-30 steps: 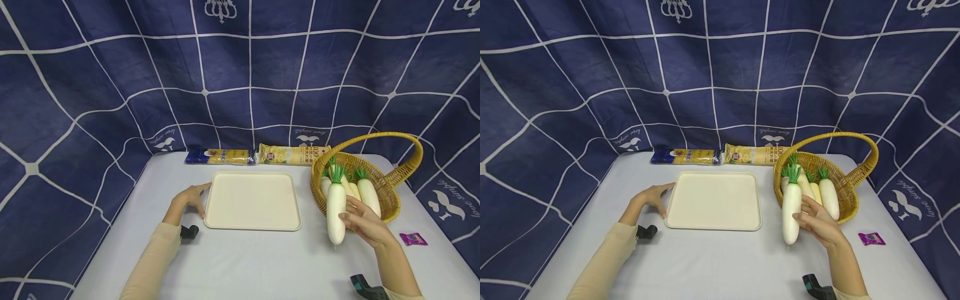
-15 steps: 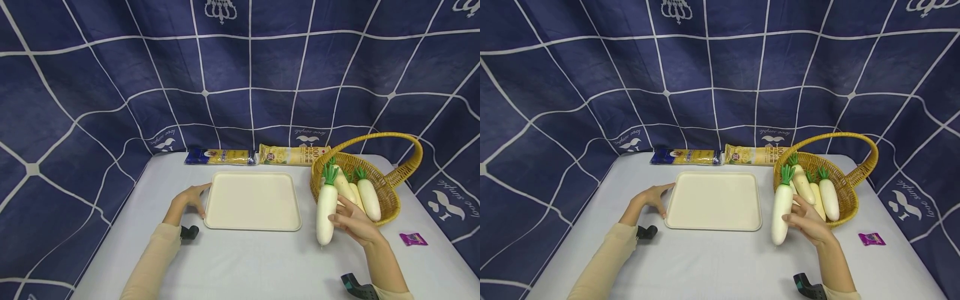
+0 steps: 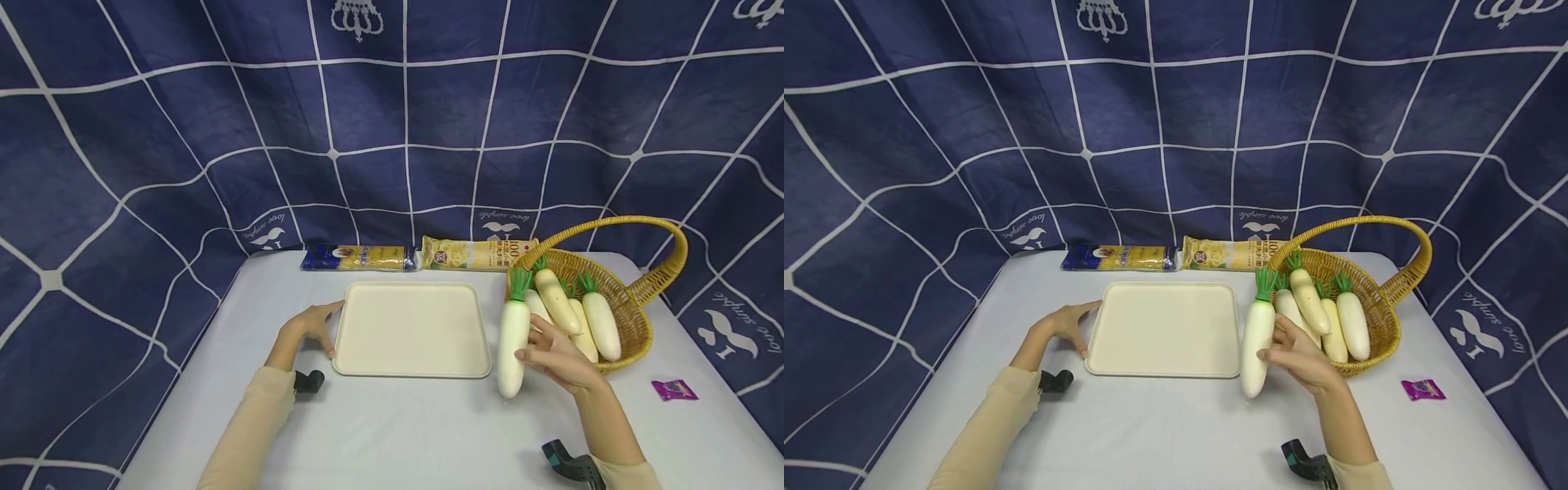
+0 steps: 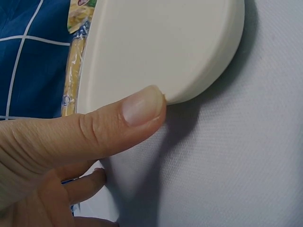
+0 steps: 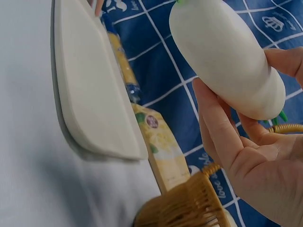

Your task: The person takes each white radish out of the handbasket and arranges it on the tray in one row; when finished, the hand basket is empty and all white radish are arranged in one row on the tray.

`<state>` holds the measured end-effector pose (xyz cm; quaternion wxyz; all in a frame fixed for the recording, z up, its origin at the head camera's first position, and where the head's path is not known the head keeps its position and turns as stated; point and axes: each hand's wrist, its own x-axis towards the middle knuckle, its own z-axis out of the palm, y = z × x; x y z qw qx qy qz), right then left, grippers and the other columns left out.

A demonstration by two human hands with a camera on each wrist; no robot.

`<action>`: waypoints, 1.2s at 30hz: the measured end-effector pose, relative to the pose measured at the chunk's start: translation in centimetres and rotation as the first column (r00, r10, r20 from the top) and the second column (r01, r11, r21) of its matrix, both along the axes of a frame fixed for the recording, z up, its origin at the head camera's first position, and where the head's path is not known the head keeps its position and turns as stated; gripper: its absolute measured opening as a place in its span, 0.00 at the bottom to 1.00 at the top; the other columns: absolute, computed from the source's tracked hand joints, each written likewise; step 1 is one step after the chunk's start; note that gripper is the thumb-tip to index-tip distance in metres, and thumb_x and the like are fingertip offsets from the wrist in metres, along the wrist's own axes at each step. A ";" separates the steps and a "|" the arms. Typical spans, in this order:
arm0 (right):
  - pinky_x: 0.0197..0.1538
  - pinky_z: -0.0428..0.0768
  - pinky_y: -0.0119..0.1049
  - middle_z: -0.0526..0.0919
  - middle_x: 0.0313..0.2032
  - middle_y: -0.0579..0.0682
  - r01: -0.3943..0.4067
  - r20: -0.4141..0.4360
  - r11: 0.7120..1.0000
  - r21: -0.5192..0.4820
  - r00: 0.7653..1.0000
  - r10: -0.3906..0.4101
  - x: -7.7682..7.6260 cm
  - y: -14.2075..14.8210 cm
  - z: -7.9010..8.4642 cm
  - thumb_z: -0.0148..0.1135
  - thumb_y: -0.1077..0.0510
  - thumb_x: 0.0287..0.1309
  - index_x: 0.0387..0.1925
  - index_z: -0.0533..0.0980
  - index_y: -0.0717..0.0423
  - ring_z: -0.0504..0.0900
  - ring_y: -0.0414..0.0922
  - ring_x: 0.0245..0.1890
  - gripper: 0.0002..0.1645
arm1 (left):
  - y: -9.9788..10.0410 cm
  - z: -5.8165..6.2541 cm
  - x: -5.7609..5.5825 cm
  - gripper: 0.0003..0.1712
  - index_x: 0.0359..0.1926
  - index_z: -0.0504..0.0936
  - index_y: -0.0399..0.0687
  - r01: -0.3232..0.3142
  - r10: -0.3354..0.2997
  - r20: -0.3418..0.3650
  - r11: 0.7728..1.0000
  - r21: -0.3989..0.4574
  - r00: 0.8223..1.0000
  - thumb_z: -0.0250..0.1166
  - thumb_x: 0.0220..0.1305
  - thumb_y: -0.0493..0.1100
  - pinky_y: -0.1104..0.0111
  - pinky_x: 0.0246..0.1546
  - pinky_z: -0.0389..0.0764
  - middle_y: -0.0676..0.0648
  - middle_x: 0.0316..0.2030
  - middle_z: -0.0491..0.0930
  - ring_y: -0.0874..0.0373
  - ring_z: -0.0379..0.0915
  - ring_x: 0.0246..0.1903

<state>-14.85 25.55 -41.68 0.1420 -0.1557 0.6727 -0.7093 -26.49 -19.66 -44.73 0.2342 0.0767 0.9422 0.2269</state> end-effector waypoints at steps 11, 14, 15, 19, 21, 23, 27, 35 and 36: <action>0.48 0.80 0.35 0.67 0.57 0.64 -0.003 0.064 1.000 0.018 0.998 0.002 -1.8 -2.8 0.2 0.55 0.69 0.50 0.69 0.35 0.72 0.77 0.41 0.48 0.52 | 0.0 0.0 -0.1 0.73 0.72 0.55 0.48 0.010 -0.010 -0.010 1.000 -0.005 1.000 0.84 0.17 0.43 0.41 0.62 0.60 0.33 0.66 0.60 0.35 0.54 0.66; 0.49 0.79 0.36 0.68 0.56 0.65 0.008 0.089 0.999 0.039 0.996 -0.012 -2.5 -3.6 0.3 0.56 0.69 0.49 0.70 0.37 0.70 0.77 0.42 0.47 0.53 | 0.0 0.0 -0.1 0.74 0.72 0.55 0.49 0.005 -0.005 -0.009 1.000 -0.004 1.000 0.84 0.17 0.43 0.41 0.62 0.60 0.33 0.66 0.60 0.35 0.54 0.66; 0.48 0.79 0.37 0.69 0.55 0.64 0.012 0.098 0.999 0.043 0.995 -0.017 -2.8 -3.9 0.3 0.57 0.69 0.48 0.70 0.38 0.70 0.77 0.43 0.46 0.53 | 0.0 -0.1 -0.1 0.74 0.72 0.55 0.49 0.004 -0.004 -0.008 1.000 -0.006 1.000 0.84 0.17 0.44 0.40 0.62 0.60 0.33 0.66 0.60 0.35 0.54 0.66; 0.48 0.80 0.36 0.73 0.50 0.58 0.029 0.114 0.998 0.050 0.993 -0.035 -3.7 -4.9 0.2 0.57 0.70 0.47 0.69 0.44 0.70 0.78 0.44 0.45 0.49 | -0.1 -0.1 -0.2 0.74 0.72 0.55 0.50 0.000 0.000 -0.003 1.000 -0.005 1.000 0.84 0.16 0.44 0.40 0.63 0.59 0.33 0.66 0.60 0.35 0.54 0.66; 0.47 0.80 0.35 0.74 0.49 0.57 0.029 0.113 0.998 0.053 0.993 -0.035 -4.2 -5.3 0.1 0.57 0.70 0.47 0.68 0.45 0.70 0.78 0.44 0.44 0.49 | -0.1 -0.1 -0.2 0.74 0.72 0.55 0.50 0.002 -0.002 -0.003 1.000 -0.004 1.000 0.84 0.16 0.44 0.40 0.63 0.59 0.33 0.66 0.60 0.35 0.53 0.66; 0.46 0.79 0.34 0.74 0.48 0.57 0.027 0.116 0.998 0.054 0.993 -0.033 -4.6 -5.7 0.1 0.57 0.69 0.47 0.68 0.46 0.69 0.78 0.44 0.44 0.48 | -0.1 0.0 -0.2 0.74 0.72 0.55 0.50 0.005 -0.005 -0.005 1.000 -0.003 1.000 0.84 0.16 0.44 0.40 0.63 0.59 0.33 0.67 0.60 0.35 0.53 0.66; 0.47 0.78 0.34 0.72 0.50 0.58 0.012 0.145 0.999 0.048 0.989 -0.019 -5.5 -6.6 0.0 0.57 0.68 0.49 0.68 0.45 0.68 0.77 0.43 0.44 0.48 | -0.1 -0.1 -0.1 0.74 0.72 0.55 0.49 0.007 -0.007 -0.010 1.000 -0.004 1.000 0.84 0.16 0.44 0.40 0.62 0.60 0.33 0.66 0.60 0.35 0.53 0.66; 0.48 0.79 0.35 0.73 0.48 0.58 -0.003 0.208 1.000 0.010 0.978 0.000 -7.4 -8.4 -0.5 0.57 0.69 0.51 0.68 0.47 0.66 0.77 0.43 0.42 0.45 | -0.1 -0.1 0.1 0.74 0.72 0.56 0.49 0.000 0.000 -0.014 1.000 -0.003 1.000 0.84 0.16 0.44 0.40 0.62 0.60 0.33 0.66 0.60 0.35 0.54 0.66; 0.48 0.79 0.35 0.74 0.47 0.57 -0.003 0.212 1.000 0.002 0.977 0.002 -7.6 -8.6 -0.5 0.57 0.69 0.51 0.68 0.48 0.66 0.77 0.44 0.42 0.45 | -0.1 -0.1 0.1 0.74 0.72 0.56 0.49 0.000 0.000 -0.014 1.000 -0.004 1.000 0.84 0.16 0.43 0.40 0.62 0.60 0.33 0.66 0.60 0.35 0.54 0.66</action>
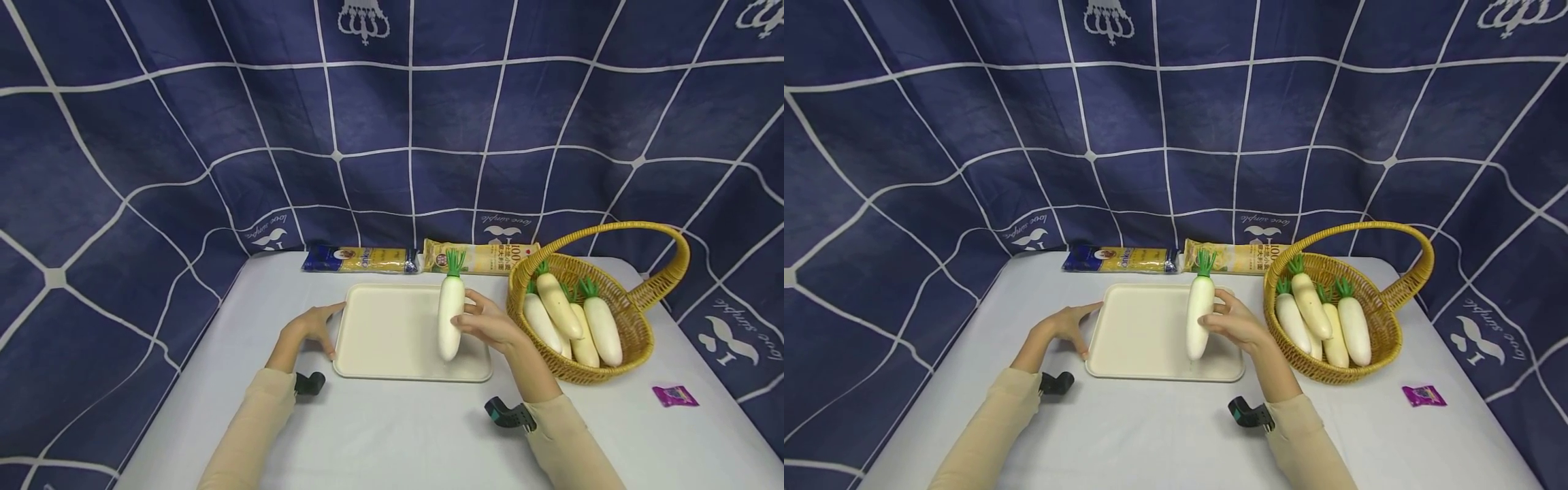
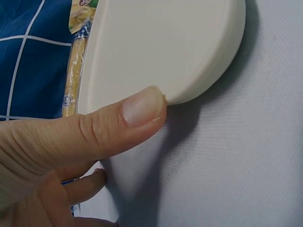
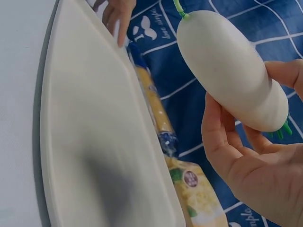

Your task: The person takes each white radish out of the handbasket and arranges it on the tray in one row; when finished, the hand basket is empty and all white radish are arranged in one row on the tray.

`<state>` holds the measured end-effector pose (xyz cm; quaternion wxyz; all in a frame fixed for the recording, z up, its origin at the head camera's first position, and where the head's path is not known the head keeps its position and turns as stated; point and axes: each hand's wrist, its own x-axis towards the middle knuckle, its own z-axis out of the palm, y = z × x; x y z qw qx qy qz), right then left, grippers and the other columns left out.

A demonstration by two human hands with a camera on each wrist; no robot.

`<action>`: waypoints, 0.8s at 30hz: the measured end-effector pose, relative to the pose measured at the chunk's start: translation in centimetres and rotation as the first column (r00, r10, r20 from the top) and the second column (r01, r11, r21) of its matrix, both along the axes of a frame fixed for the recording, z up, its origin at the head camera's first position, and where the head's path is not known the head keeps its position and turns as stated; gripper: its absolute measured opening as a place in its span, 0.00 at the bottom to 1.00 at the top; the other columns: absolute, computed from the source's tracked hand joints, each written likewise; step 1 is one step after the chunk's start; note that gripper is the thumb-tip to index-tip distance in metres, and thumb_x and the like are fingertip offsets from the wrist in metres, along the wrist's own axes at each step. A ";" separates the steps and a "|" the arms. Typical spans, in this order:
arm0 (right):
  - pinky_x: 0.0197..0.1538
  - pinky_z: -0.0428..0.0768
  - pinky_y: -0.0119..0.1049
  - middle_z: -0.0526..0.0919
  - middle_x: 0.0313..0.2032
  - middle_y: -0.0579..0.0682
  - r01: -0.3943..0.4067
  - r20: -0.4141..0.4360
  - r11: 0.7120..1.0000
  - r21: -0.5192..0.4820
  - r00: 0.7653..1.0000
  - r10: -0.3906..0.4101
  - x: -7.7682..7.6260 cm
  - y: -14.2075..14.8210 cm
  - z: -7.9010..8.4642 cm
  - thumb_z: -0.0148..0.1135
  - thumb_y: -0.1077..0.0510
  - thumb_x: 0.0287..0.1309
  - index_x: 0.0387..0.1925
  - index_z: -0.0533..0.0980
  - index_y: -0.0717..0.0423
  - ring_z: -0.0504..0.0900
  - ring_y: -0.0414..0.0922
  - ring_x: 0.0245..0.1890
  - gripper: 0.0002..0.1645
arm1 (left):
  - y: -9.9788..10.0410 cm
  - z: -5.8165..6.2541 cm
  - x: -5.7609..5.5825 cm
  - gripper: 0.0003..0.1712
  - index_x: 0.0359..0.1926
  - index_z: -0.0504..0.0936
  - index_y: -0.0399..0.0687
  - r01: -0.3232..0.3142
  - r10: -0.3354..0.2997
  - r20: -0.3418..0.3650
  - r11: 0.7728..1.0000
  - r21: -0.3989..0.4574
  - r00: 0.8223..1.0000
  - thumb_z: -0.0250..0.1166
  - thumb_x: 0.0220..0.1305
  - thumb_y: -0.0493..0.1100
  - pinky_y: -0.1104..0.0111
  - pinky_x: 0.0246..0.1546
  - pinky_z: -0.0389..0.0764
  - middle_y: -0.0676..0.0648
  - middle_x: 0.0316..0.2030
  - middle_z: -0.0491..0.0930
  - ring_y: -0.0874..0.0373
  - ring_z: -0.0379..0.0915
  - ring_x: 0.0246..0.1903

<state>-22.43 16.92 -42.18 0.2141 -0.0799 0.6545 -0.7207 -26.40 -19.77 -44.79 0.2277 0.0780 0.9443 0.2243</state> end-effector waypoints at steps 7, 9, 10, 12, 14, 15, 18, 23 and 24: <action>0.48 0.80 0.37 0.77 0.45 0.58 -0.006 -0.004 1.000 -0.021 1.000 0.005 -1.4 -1.9 -0.1 0.56 0.70 0.48 0.66 0.51 0.66 0.79 0.45 0.42 0.43 | 0.0 0.0 0.0 0.73 0.72 0.56 0.50 0.004 -0.004 -0.002 1.000 -0.015 1.000 0.84 0.17 0.43 0.41 0.62 0.60 0.33 0.66 0.60 0.35 0.54 0.66; 0.49 0.80 0.38 0.77 0.45 0.59 -0.011 -0.007 1.000 -0.017 1.000 0.011 -1.7 -2.5 -0.1 0.55 0.70 0.48 0.66 0.51 0.67 0.79 0.46 0.42 0.43 | 0.0 0.0 0.1 0.73 0.72 0.56 0.50 0.006 -0.006 -0.002 1.000 -0.017 1.000 0.84 0.17 0.44 0.40 0.62 0.60 0.33 0.66 0.60 0.35 0.54 0.66; 0.49 0.80 0.38 0.77 0.45 0.59 -0.012 -0.006 1.000 -0.013 1.000 0.012 -1.8 -2.8 -0.1 0.55 0.70 0.48 0.66 0.51 0.67 0.79 0.46 0.42 0.43 | 0.0 0.0 0.1 0.73 0.72 0.56 0.50 0.006 -0.006 -0.002 1.000 -0.017 1.000 0.84 0.17 0.44 0.41 0.62 0.60 0.33 0.66 0.60 0.35 0.54 0.66; 0.49 0.80 0.39 0.77 0.45 0.60 -0.012 0.000 1.000 -0.009 1.000 0.012 -2.1 -3.4 -0.2 0.55 0.70 0.48 0.66 0.52 0.66 0.79 0.45 0.42 0.43 | 0.1 0.0 0.1 0.73 0.71 0.56 0.49 0.013 -0.013 -0.004 1.000 -0.016 1.000 0.84 0.17 0.44 0.41 0.62 0.60 0.33 0.66 0.60 0.35 0.54 0.66; 0.49 0.80 0.39 0.77 0.45 0.61 -0.016 0.005 1.000 -0.004 1.000 0.016 -2.3 -4.0 -0.3 0.56 0.70 0.48 0.67 0.52 0.66 0.79 0.46 0.42 0.43 | 0.1 0.0 0.1 0.73 0.71 0.56 0.48 0.022 -0.022 -0.008 1.000 -0.016 1.000 0.84 0.17 0.44 0.41 0.62 0.60 0.32 0.66 0.60 0.35 0.54 0.65; 0.50 0.80 0.40 0.77 0.46 0.61 -0.019 0.006 1.000 -0.002 1.000 0.019 -2.4 -4.2 -0.3 0.56 0.70 0.48 0.67 0.52 0.65 0.79 0.46 0.42 0.43 | 0.1 0.0 0.1 0.73 0.71 0.56 0.49 0.023 -0.023 -0.007 1.000 -0.017 1.000 0.84 0.17 0.43 0.41 0.62 0.60 0.32 0.66 0.61 0.35 0.54 0.65; 0.51 0.80 0.42 0.76 0.47 0.63 -0.014 0.016 1.000 0.000 1.000 0.014 -2.6 -5.1 -0.4 0.56 0.69 0.47 0.67 0.52 0.64 0.79 0.46 0.42 0.44 | 0.1 0.0 0.1 0.72 0.71 0.56 0.48 0.029 -0.030 -0.010 0.999 -0.026 1.000 0.84 0.17 0.44 0.41 0.62 0.61 0.32 0.66 0.61 0.34 0.54 0.65; 0.49 0.80 0.40 0.77 0.46 0.62 -0.017 0.020 1.000 -0.014 1.000 0.017 -3.1 -6.8 -1.0 0.57 0.69 0.47 0.66 0.53 0.64 0.80 0.46 0.41 0.43 | 0.0 0.0 0.1 0.73 0.72 0.56 0.48 0.020 -0.020 -0.007 1.000 -0.014 1.000 0.84 0.17 0.43 0.42 0.63 0.61 0.33 0.66 0.61 0.35 0.54 0.66; 0.47 0.80 0.39 0.78 0.45 0.62 -0.017 0.023 1.000 -0.019 1.000 0.018 -3.2 -7.2 -1.2 0.57 0.69 0.47 0.66 0.53 0.64 0.80 0.46 0.40 0.43 | 0.0 0.0 0.1 0.73 0.72 0.56 0.48 0.020 -0.020 -0.008 1.000 -0.014 1.000 0.84 0.17 0.43 0.42 0.63 0.61 0.33 0.66 0.61 0.35 0.54 0.65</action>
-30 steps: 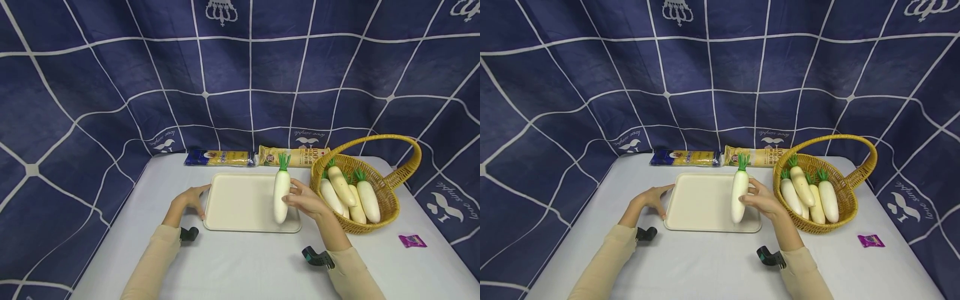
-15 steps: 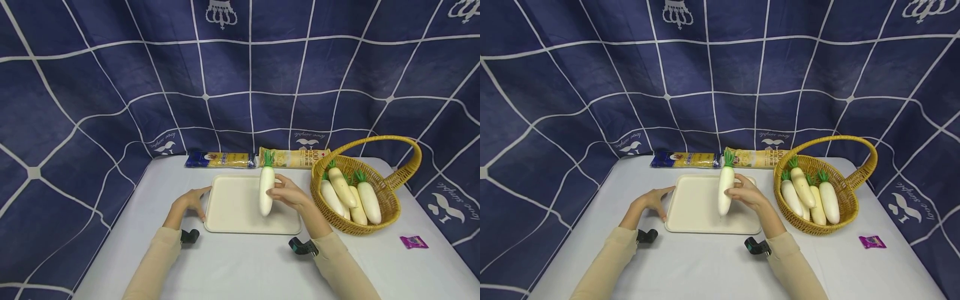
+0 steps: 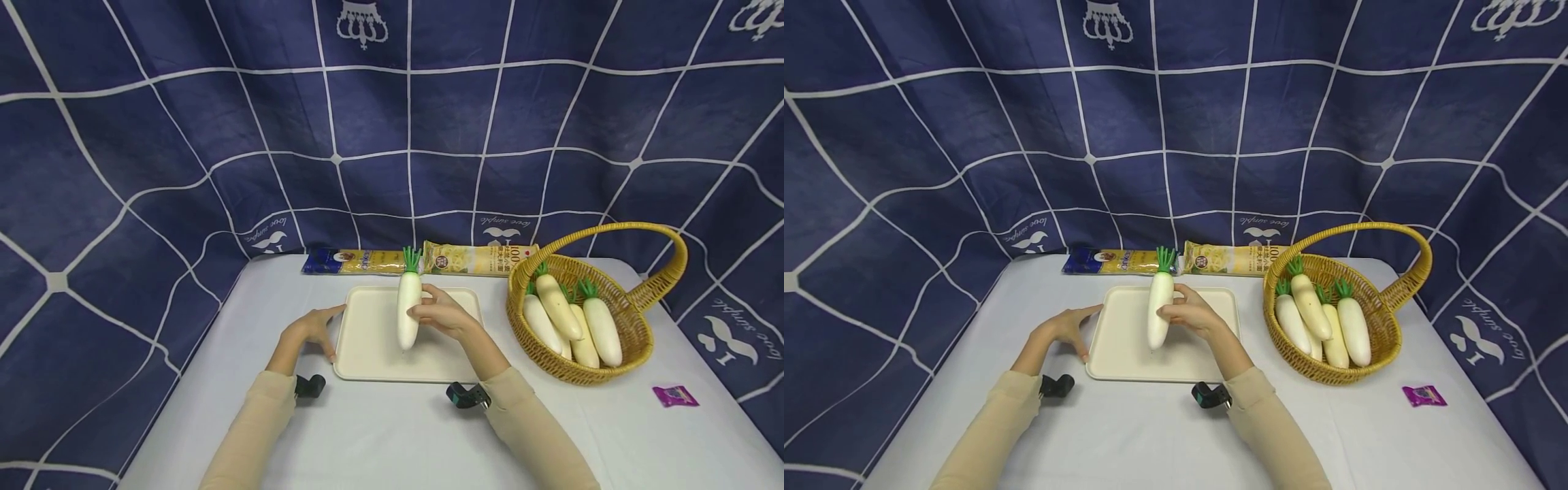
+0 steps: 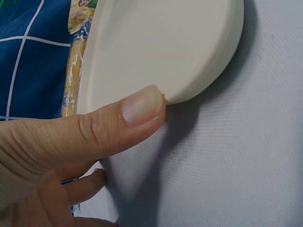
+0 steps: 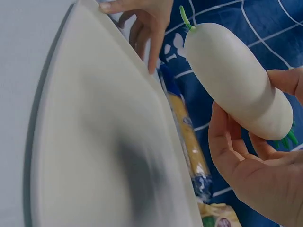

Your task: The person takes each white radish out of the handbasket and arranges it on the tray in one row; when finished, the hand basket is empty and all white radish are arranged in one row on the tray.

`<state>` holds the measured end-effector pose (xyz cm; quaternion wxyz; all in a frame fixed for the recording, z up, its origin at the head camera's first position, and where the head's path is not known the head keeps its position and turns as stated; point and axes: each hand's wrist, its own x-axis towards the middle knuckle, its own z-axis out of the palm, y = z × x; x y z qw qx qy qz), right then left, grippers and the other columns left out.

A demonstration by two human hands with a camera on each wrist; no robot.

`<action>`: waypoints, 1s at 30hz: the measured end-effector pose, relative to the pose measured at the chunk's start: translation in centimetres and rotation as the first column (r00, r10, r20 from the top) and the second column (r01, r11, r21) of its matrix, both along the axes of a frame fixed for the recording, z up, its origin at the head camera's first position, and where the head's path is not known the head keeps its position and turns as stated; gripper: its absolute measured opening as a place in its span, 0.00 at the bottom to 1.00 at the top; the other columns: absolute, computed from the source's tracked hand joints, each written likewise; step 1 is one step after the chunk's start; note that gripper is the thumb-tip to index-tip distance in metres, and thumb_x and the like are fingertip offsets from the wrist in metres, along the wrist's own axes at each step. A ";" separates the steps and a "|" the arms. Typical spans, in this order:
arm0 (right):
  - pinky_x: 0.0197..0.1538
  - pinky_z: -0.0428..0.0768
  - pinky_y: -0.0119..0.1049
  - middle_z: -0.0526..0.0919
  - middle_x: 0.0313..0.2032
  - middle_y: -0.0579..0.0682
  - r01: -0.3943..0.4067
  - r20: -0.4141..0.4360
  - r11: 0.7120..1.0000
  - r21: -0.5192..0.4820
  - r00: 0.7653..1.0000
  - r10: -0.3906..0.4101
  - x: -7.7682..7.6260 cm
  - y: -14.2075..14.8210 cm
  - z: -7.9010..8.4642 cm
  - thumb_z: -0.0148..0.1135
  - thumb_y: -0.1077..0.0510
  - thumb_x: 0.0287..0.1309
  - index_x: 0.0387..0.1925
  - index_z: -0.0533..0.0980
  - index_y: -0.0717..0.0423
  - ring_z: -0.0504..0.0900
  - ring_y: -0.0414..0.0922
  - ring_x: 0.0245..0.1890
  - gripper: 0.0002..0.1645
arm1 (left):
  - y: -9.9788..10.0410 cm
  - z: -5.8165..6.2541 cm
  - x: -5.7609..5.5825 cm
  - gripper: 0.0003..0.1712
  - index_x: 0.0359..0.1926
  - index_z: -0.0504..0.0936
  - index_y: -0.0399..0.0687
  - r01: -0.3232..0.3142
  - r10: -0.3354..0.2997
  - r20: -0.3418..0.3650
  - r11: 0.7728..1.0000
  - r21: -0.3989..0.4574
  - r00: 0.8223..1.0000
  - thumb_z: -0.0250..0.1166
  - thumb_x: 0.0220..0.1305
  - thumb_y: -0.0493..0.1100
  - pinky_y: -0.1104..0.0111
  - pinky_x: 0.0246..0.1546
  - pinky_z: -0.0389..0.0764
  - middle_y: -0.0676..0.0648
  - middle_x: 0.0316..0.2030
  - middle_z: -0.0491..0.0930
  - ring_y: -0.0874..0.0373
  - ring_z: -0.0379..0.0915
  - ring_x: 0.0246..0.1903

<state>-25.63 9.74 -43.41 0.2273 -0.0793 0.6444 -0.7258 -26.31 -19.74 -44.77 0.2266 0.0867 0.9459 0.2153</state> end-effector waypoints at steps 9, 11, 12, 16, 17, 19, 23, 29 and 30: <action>0.41 0.82 0.37 0.79 0.41 0.60 -0.002 0.032 1.000 0.002 0.999 0.002 -0.2 -3.4 -1.5 0.59 0.67 0.45 0.66 0.53 0.65 0.80 0.45 0.36 0.45 | 0.0 -0.1 0.0 0.72 0.71 0.56 0.47 0.020 -0.020 -0.013 1.000 -0.014 1.000 0.84 0.18 0.44 0.42 0.62 0.61 0.32 0.65 0.61 0.35 0.55 0.65; 0.40 0.82 0.36 0.80 0.39 0.58 -0.006 0.036 1.000 0.002 0.999 0.006 -0.3 -4.0 -1.8 0.59 0.67 0.44 0.66 0.54 0.66 0.81 0.45 0.34 0.45 | 0.0 0.0 0.0 0.72 0.71 0.57 0.46 0.027 -0.028 -0.021 1.000 -0.008 0.999 0.84 0.18 0.43 0.43 0.63 0.61 0.33 0.65 0.61 0.35 0.55 0.65; 0.40 0.82 0.36 0.80 0.38 0.57 -0.008 0.039 1.000 -0.001 0.999 0.008 -0.3 -4.3 -2.0 0.59 0.67 0.44 0.66 0.54 0.67 0.81 0.45 0.33 0.45 | 0.0 0.0 0.1 0.72 0.71 0.57 0.45 0.031 -0.031 -0.025 1.000 -0.005 0.999 0.84 0.18 0.43 0.43 0.63 0.61 0.32 0.65 0.62 0.35 0.55 0.65; 0.38 0.82 0.35 0.80 0.33 0.54 0.003 0.047 1.000 0.007 0.999 -0.003 -0.3 -5.3 -2.6 0.59 0.67 0.43 0.65 0.55 0.68 0.80 0.44 0.30 0.44 | 0.0 0.2 0.1 0.72 0.71 0.57 0.44 0.035 -0.035 -0.025 0.999 0.007 0.999 0.84 0.18 0.42 0.44 0.64 0.61 0.32 0.65 0.61 0.35 0.55 0.65; 0.38 0.82 0.36 0.80 0.33 0.54 0.012 0.056 1.000 0.008 0.998 -0.012 -0.3 -5.5 -2.7 0.59 0.67 0.43 0.64 0.56 0.68 0.80 0.44 0.30 0.44 | 0.0 0.2 0.1 0.72 0.71 0.57 0.44 0.033 -0.033 -0.023 0.999 0.008 0.999 0.84 0.18 0.42 0.44 0.64 0.61 0.32 0.65 0.61 0.35 0.55 0.65; 0.37 0.83 0.36 0.81 0.34 0.56 0.031 0.068 0.999 0.025 0.997 -0.033 -0.3 -6.0 -3.1 0.60 0.67 0.42 0.64 0.57 0.67 0.81 0.44 0.30 0.43 | 0.0 0.2 0.1 0.72 0.71 0.57 0.45 0.029 -0.029 -0.018 1.000 0.010 0.999 0.84 0.18 0.42 0.44 0.63 0.61 0.32 0.66 0.61 0.35 0.55 0.65; 0.39 0.84 0.38 0.80 0.40 0.61 0.058 0.089 0.997 0.059 0.994 -0.063 -0.3 -6.9 -3.8 0.62 0.68 0.40 0.63 0.58 0.68 0.81 0.46 0.30 0.44 | 0.0 0.1 0.2 0.72 0.71 0.57 0.46 0.024 -0.023 -0.013 1.000 0.015 1.000 0.84 0.18 0.42 0.43 0.63 0.61 0.32 0.66 0.61 0.35 0.55 0.65; 0.37 0.85 0.41 0.79 0.44 0.65 0.051 0.095 0.993 0.107 0.994 -0.061 0.1 -8.0 -4.3 0.64 0.67 0.39 0.62 0.57 0.70 0.82 0.47 0.28 0.45 | -0.1 0.1 0.2 0.72 0.71 0.57 0.46 0.037 -0.036 -0.020 0.999 0.014 0.999 0.84 0.18 0.42 0.43 0.63 0.61 0.32 0.66 0.60 0.35 0.55 0.65; 0.36 0.85 0.41 0.79 0.43 0.65 0.048 0.091 0.991 0.124 0.994 -0.060 0.2 -8.1 -4.3 0.64 0.67 0.39 0.62 0.58 0.70 0.82 0.47 0.27 0.45 | -0.1 0.1 0.2 0.72 0.71 0.57 0.46 0.039 -0.039 -0.020 0.999 0.013 0.999 0.84 0.18 0.42 0.43 0.63 0.61 0.33 0.66 0.60 0.35 0.54 0.65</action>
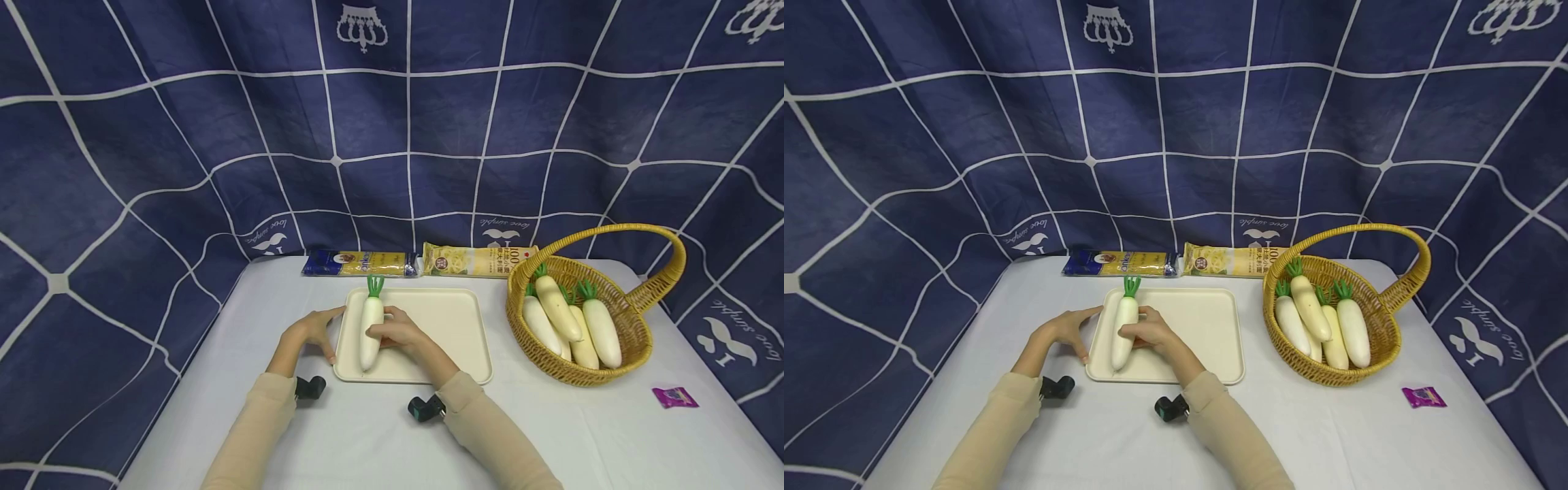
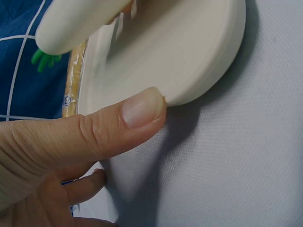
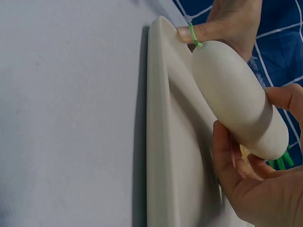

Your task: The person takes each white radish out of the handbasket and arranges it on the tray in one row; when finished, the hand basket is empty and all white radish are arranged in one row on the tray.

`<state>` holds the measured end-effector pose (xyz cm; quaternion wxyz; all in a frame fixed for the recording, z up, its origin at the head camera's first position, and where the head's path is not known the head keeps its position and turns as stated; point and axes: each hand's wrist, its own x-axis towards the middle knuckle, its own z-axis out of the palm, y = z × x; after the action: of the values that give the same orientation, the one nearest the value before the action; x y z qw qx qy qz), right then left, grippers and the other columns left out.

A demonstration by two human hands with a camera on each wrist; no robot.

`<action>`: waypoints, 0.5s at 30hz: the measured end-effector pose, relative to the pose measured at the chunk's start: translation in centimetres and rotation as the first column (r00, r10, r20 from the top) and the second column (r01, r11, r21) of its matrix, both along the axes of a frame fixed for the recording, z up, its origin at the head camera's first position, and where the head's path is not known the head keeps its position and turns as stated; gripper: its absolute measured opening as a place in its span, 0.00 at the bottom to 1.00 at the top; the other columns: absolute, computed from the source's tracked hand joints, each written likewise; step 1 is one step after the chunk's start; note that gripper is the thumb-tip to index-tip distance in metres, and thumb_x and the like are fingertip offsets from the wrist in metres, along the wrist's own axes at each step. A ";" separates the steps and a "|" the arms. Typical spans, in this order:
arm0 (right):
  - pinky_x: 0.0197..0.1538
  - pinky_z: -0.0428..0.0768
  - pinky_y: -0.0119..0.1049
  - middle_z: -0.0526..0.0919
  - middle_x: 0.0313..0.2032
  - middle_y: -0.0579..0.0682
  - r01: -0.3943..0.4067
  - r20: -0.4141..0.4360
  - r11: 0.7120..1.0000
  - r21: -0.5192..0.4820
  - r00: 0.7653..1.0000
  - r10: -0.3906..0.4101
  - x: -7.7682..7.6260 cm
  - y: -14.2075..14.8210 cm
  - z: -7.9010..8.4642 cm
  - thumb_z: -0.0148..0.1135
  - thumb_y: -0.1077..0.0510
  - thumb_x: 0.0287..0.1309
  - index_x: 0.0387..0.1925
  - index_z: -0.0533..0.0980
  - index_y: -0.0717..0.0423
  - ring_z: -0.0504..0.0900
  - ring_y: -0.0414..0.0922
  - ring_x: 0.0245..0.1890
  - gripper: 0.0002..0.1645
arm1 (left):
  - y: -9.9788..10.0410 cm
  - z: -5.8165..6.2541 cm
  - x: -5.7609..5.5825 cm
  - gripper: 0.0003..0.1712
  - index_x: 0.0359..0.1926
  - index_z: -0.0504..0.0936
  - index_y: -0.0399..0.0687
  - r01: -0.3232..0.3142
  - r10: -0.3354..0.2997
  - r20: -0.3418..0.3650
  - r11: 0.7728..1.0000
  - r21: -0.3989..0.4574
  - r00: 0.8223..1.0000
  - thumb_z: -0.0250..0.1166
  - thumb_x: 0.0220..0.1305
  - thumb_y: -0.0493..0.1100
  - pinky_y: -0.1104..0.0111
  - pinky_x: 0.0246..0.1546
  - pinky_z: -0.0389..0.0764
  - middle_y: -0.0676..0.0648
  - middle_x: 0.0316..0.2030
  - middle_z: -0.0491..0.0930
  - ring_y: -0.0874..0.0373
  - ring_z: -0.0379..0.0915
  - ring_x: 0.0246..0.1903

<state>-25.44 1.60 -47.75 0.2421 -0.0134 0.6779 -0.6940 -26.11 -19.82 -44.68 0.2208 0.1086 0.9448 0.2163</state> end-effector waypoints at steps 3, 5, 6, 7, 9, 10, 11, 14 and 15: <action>0.32 0.86 0.40 0.78 0.40 0.63 0.000 0.000 0.998 0.063 1.000 0.000 0.3 -0.4 0.3 0.65 0.66 0.37 0.60 0.59 0.69 0.82 0.47 0.24 0.44 | 0.0 0.0 -0.1 0.72 0.71 0.56 0.47 -0.009 0.009 0.009 1.000 0.000 1.000 0.84 0.18 0.42 0.43 0.64 0.60 0.34 0.67 0.59 0.35 0.54 0.66; 0.29 0.86 0.40 0.77 0.39 0.62 0.010 -0.011 0.994 0.113 1.000 -0.009 0.4 -0.6 0.5 0.66 0.65 0.36 0.58 0.60 0.69 0.82 0.47 0.23 0.43 | 0.1 0.1 -0.1 0.72 0.71 0.56 0.47 -0.008 0.008 0.009 1.000 -0.006 1.000 0.84 0.18 0.42 0.43 0.63 0.60 0.34 0.67 0.59 0.35 0.54 0.66; 0.28 0.85 0.40 0.76 0.38 0.61 0.018 -0.015 0.991 0.135 1.000 -0.016 0.5 -0.8 0.7 0.66 0.65 0.35 0.57 0.61 0.69 0.82 0.47 0.23 0.43 | 0.1 0.1 -0.1 0.72 0.71 0.56 0.47 -0.006 0.006 0.010 1.000 -0.010 1.000 0.84 0.19 0.43 0.42 0.63 0.61 0.33 0.67 0.59 0.35 0.53 0.66; 0.27 0.85 0.40 0.76 0.38 0.61 0.028 -0.018 0.988 0.150 1.000 -0.025 0.5 -0.9 0.8 0.67 0.65 0.35 0.56 0.61 0.69 0.82 0.48 0.23 0.42 | 0.1 0.1 -0.2 0.72 0.71 0.56 0.47 -0.006 0.006 0.010 1.000 -0.012 1.000 0.84 0.19 0.43 0.42 0.63 0.61 0.33 0.67 0.59 0.35 0.53 0.66; 0.26 0.85 0.40 0.75 0.38 0.60 0.050 -0.029 0.981 0.187 0.999 -0.046 0.5 -1.2 0.9 0.67 0.64 0.35 0.54 0.62 0.68 0.82 0.49 0.24 0.40 | 0.1 0.0 -0.2 0.72 0.71 0.56 0.47 -0.001 0.001 0.009 1.000 -0.016 1.000 0.84 0.19 0.43 0.43 0.63 0.61 0.33 0.67 0.59 0.35 0.54 0.66; 0.25 0.85 0.40 0.75 0.37 0.60 0.063 -0.036 0.976 0.209 0.998 -0.057 0.5 -1.3 0.9 0.68 0.64 0.35 0.52 0.63 0.68 0.82 0.49 0.24 0.39 | 0.0 0.0 -0.2 0.72 0.71 0.56 0.47 0.002 -0.001 0.009 1.000 -0.016 1.000 0.84 0.19 0.43 0.43 0.63 0.61 0.33 0.67 0.59 0.35 0.54 0.66; 0.24 0.85 0.40 0.75 0.36 0.59 0.076 -0.041 0.971 0.228 0.997 -0.068 0.6 -1.5 1.0 0.69 0.63 0.35 0.51 0.63 0.67 0.82 0.49 0.23 0.38 | 0.0 0.0 -0.2 0.72 0.71 0.56 0.47 0.003 -0.003 0.009 1.000 -0.015 1.000 0.84 0.20 0.43 0.43 0.63 0.61 0.33 0.67 0.59 0.35 0.54 0.66; 0.22 0.84 0.39 0.75 0.34 0.59 0.115 -0.068 0.947 0.299 0.993 -0.099 0.6 -1.9 1.1 0.70 0.61 0.34 0.47 0.64 0.66 0.81 0.49 0.22 0.36 | 0.0 0.0 -0.1 0.71 0.71 0.56 0.47 0.011 -0.011 0.005 1.000 -0.017 1.000 0.84 0.20 0.43 0.43 0.63 0.61 0.32 0.66 0.59 0.34 0.54 0.65; 0.21 0.84 0.39 0.75 0.33 0.59 0.126 -0.081 0.937 0.327 0.991 -0.106 0.7 -2.1 1.2 0.71 0.60 0.34 0.47 0.65 0.66 0.81 0.48 0.21 0.36 | 0.0 0.0 -0.1 0.71 0.71 0.57 0.46 0.016 -0.016 0.001 1.000 -0.019 1.000 0.84 0.20 0.43 0.42 0.62 0.62 0.32 0.66 0.59 0.34 0.54 0.65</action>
<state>-24.76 -0.48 -46.59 0.1784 0.0460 0.7917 -0.5824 -26.23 -19.81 -44.65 0.2240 0.1139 0.9458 0.2055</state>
